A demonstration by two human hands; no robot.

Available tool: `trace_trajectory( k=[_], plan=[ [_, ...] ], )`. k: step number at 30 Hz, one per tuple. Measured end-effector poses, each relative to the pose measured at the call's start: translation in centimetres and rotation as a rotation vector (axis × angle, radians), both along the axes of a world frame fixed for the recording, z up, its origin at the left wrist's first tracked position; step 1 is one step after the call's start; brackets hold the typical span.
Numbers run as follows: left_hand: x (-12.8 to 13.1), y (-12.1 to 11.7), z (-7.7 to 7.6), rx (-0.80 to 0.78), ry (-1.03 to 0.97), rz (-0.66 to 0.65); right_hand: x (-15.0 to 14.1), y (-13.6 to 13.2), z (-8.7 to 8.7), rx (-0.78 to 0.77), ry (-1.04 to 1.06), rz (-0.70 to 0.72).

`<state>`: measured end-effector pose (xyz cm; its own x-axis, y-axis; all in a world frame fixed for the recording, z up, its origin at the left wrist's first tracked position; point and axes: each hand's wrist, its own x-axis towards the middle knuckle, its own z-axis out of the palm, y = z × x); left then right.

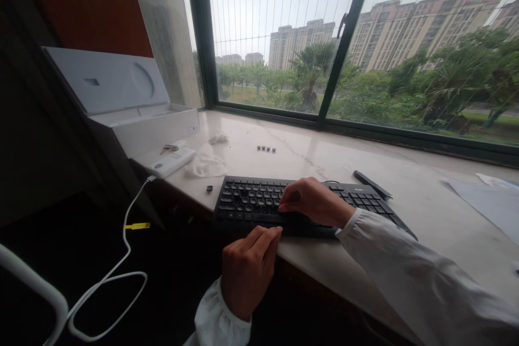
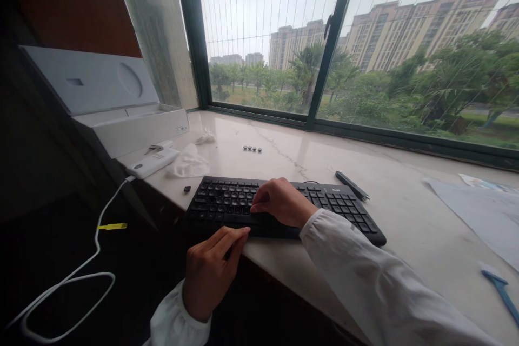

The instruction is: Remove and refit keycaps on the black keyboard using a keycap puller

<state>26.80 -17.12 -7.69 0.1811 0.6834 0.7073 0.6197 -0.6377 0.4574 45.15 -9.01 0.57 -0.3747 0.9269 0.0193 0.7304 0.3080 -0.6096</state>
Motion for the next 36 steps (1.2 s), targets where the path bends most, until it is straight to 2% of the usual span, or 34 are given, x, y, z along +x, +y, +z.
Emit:
trace_trajectory(
  k=[7,13,20,25,31,36],
  plan=[
    [-0.02,0.04,-0.15,-0.015,-0.016,-0.011,0.16,0.74,-0.16,-0.047,-0.004,-0.001],
    [0.07,0.17,-0.22,-0.024,-0.037,-0.014,0.09,0.83,-0.42,0.045,-0.019,0.053],
    [0.20,0.19,-0.35,-0.019,-0.037,-0.006,0.10,0.94,-0.10,0.062,-0.065,0.098],
    [0.21,0.09,-0.30,-0.019,-0.031,0.000,0.15,0.58,0.10,0.072,-0.022,0.158],
    [0.23,-0.12,-0.18,-0.019,-0.027,0.003,0.15,0.71,0.06,0.051,-0.026,0.121],
    [0.25,-0.09,-0.26,-0.033,-0.033,-0.003,0.32,0.97,-0.28,0.075,-0.009,0.156]
  ],
)
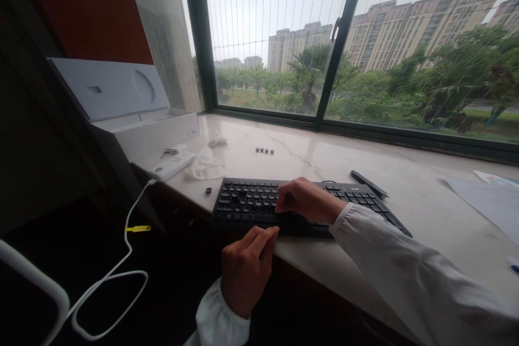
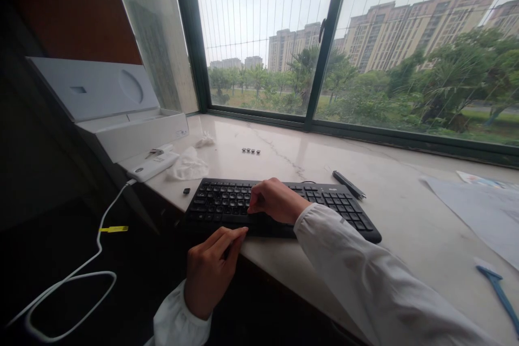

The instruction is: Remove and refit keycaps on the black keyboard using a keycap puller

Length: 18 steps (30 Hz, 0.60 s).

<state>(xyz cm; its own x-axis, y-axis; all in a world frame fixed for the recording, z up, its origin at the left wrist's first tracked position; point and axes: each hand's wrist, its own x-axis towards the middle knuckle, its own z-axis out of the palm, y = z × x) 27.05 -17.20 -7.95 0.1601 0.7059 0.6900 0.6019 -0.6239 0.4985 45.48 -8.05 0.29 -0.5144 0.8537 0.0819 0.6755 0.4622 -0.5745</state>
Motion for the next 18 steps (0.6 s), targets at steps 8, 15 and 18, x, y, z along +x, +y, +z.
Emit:
trace_trajectory(
  k=[8,15,18],
  plan=[
    [0.1,0.0,0.2,-0.004,0.006,-0.002,0.3,0.2,-0.1,0.024,0.013,0.095],
    [0.0,0.0,0.0,-0.002,0.003,0.003,0.1,-1.4,1.3,0.217,-0.111,0.255],
    [0.0,0.0,-0.1,0.000,0.003,-0.003,0.1,-1.6,1.6,0.219,-0.152,0.240]
  ],
)
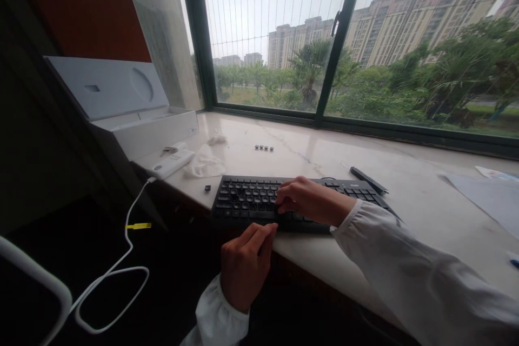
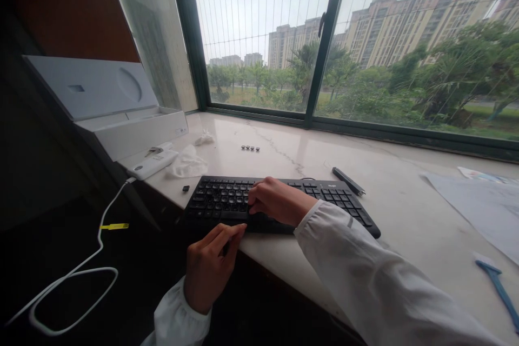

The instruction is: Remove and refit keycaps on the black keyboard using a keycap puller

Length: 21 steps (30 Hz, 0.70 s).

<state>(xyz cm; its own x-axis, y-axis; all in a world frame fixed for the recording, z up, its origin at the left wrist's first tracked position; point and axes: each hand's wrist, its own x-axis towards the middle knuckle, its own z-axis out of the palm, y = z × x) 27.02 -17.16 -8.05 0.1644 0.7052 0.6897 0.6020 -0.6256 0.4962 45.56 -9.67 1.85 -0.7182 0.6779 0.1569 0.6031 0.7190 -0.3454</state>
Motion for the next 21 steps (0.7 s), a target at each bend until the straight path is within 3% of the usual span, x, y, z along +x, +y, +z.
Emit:
trace_trajectory(
  k=[5,11,21],
  plan=[
    [0.0,0.0,-0.1,0.004,-0.015,-0.004,-0.3,-0.2,0.1,-0.048,-0.005,-0.126],
    [0.1,0.1,-0.2,-0.002,-0.037,-0.016,-1.1,-0.2,-0.1,-0.193,0.022,-0.391],
    [0.0,0.1,-0.3,-0.026,-0.038,-0.016,-1.3,0.5,0.2,-0.183,-0.067,-0.333]
  ],
)
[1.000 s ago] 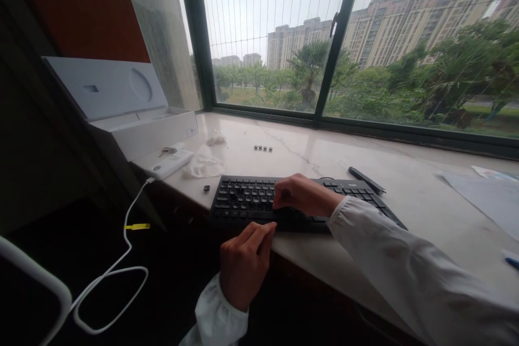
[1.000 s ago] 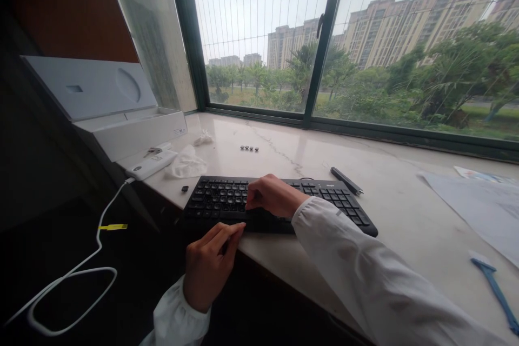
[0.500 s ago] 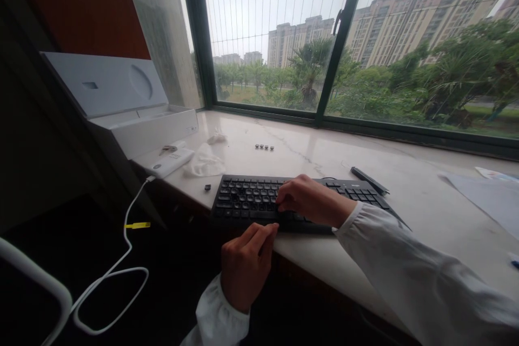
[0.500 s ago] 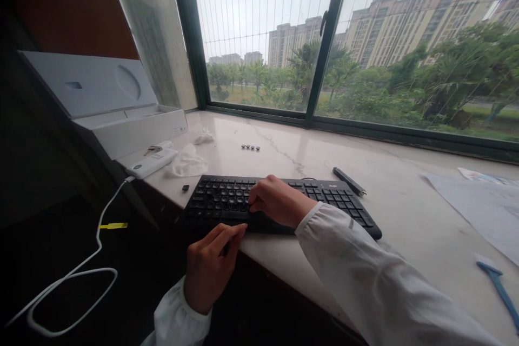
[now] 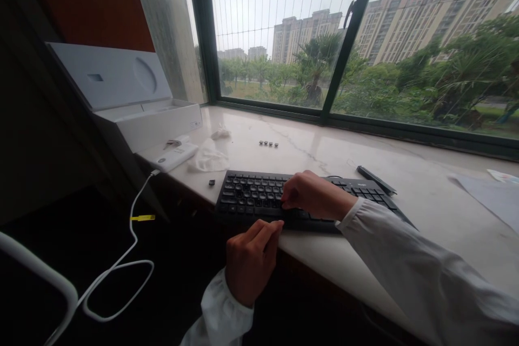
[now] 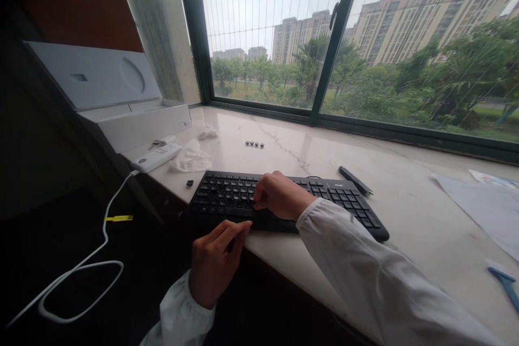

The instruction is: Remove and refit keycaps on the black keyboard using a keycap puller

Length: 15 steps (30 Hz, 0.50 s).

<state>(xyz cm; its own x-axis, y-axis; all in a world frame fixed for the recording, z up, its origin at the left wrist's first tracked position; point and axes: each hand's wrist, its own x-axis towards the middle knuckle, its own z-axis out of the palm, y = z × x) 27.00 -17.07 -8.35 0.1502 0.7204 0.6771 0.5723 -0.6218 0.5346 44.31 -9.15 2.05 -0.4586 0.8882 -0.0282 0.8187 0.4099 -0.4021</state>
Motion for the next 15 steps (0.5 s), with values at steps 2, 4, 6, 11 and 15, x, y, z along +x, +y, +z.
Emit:
trace_trajectory(
  k=[2,4,6,11,15],
  plan=[
    [0.0,0.0,0.0,-0.004,0.006,0.004,-0.3,0.1,0.2,0.007,-0.032,0.020],
    [0.0,0.0,0.0,-0.005,0.011,0.010,-0.7,0.2,0.5,0.005,-0.074,0.020],
    [0.0,0.1,0.0,-0.005,0.011,0.013,-1.1,0.2,0.9,-0.003,-0.121,0.012],
    [0.1,0.1,0.1,-0.009,0.001,0.012,-1.6,0.6,1.8,-0.029,-0.222,0.046],
    [0.0,0.0,0.2,-0.014,-0.005,0.004,-1.6,0.5,1.9,-0.053,-0.226,0.029]
  ],
)
